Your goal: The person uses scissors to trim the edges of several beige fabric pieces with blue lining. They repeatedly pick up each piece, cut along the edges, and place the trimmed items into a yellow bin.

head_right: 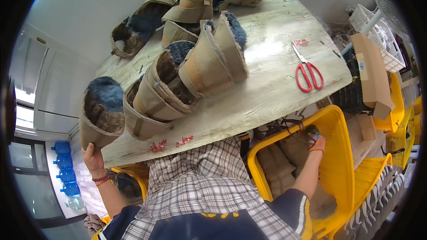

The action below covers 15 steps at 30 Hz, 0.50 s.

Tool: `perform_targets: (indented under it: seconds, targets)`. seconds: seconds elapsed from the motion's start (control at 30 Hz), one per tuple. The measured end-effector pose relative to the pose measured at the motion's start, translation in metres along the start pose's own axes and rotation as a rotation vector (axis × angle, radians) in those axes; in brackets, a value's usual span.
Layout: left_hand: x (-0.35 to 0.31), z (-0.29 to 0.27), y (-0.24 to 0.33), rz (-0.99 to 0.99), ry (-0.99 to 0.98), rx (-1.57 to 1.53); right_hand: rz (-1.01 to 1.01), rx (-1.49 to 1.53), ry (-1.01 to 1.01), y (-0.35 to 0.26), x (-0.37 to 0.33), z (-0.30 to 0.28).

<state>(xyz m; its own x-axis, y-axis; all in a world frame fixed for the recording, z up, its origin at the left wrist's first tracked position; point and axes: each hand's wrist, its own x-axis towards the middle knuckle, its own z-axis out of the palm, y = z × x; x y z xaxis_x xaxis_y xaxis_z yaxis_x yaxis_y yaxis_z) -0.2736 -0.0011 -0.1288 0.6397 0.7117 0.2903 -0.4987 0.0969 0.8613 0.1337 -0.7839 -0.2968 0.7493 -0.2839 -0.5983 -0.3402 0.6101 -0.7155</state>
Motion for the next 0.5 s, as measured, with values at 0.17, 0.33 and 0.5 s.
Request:
perform_targets:
  seconds: [0.17, 0.33, 0.5]
  targets:
    - [0.010, -0.003, 0.001, 0.044, 0.124, -0.112, 0.042, 0.221, -0.261, 0.019, -0.122, 0.005]
    - [0.023, 0.003, 0.005, 0.073, 0.251, -0.289, -0.485, 0.271, -0.355, 0.030, -0.290, 0.040]
    - [0.038, 0.020, 0.015, 0.041, 0.269, -0.521, -0.928, -0.286, -0.531, 0.017, -0.380, 0.087]
